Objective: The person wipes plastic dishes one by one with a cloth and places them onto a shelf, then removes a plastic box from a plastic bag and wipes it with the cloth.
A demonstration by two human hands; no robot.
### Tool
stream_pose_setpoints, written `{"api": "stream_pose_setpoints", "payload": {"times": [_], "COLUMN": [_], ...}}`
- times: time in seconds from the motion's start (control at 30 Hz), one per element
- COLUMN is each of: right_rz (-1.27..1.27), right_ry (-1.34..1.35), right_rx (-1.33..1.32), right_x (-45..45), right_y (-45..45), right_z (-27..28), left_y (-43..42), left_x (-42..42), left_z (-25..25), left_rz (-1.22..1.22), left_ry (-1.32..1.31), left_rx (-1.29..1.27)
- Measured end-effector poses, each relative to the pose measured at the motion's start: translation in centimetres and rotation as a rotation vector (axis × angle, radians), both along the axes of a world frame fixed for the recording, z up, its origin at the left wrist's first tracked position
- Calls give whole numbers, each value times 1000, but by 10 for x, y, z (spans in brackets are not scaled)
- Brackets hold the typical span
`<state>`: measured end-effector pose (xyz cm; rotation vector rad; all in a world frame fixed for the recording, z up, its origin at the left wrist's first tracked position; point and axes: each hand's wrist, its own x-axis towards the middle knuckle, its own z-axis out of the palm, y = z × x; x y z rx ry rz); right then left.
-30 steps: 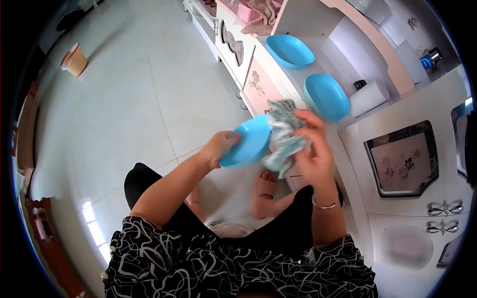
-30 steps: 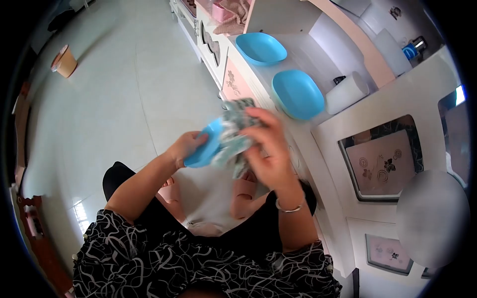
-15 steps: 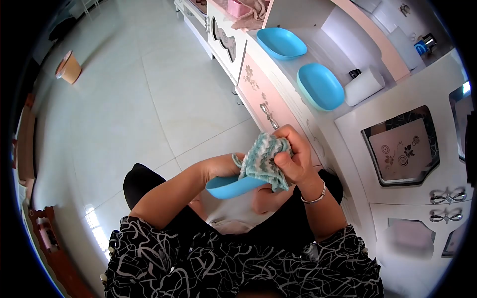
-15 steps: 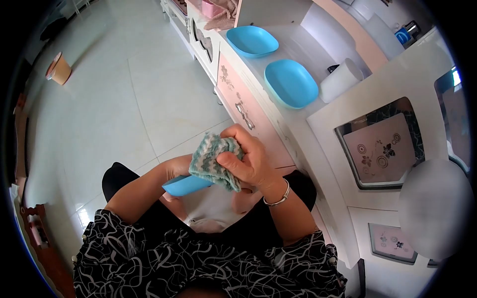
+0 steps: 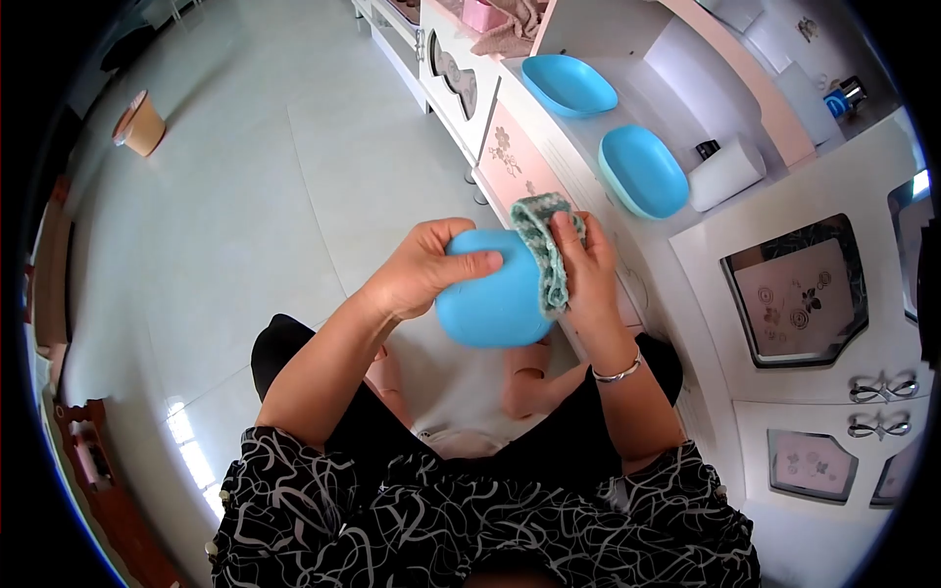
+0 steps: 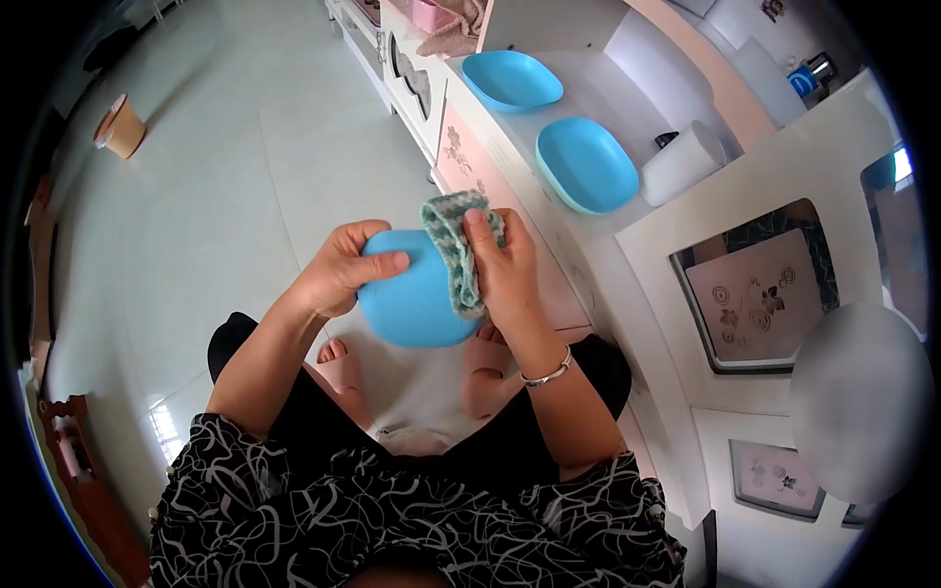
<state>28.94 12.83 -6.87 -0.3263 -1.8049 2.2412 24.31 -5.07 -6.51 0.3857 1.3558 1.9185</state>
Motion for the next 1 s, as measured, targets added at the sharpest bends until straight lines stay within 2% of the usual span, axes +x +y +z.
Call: {"api": "stream_pose_setpoints", "payload": {"times": [0.1,0.13,0.2,0.33,0.4,0.47,0.5,0.53,0.57,0.63,0.67,0.73,0.77,0.8,0.87,0.9,0.93,1.0], "right_rz": [21,22,49,39,6,-78,-132,-134,-191,-265,-267,-201,-212,-212,-59,-60,-60,-148], "right_ry": [24,25,68,146,148,82,96,96,86,80,82,198,324,328,648,653,658,625], "right_rx": [-99,-98,21,107,158,14,4,4,160,471,471,826,931,929,1244,1231,1218,1086], "right_x": [5,7,8,9,5,3,1,-1,-2,-1,2,11,12,14,18,21,22,12], "right_y": [1,1,0,-15,-6,0,2,6,12,13,12,1,-3,-9,-23,-27,-29,-18], "right_z": [8,7,3,-2,-7,-2,-1,-3,-9,-15,-16,-7,-10,-8,1,1,2,2], "left_y": [0,0,-2,5,5,0,0,0,-1,-1,0,2,3,7,15,18,26,17], "left_x": [-2,-5,-13,-9,-5,-7,-6,-3,-2,-2,-3,-4,-5,-2,8,12,25,31], "left_z": [3,3,5,-2,2,2,2,3,4,-2,-4,-5,-5,-4,-6,-27,-6,-15], "left_rz": [290,291,571,699,647,375,373,270,168,183,200,259,320,320,328,287,286,103], "left_ry": [-172,-172,-284,-367,-345,-502,-503,-460,-415,-408,-401,-375,-351,-348,-345,-278,-343,-267], "left_rx": [190,191,316,336,348,374,375,379,381,408,438,409,378,377,258,193,210,184]}}
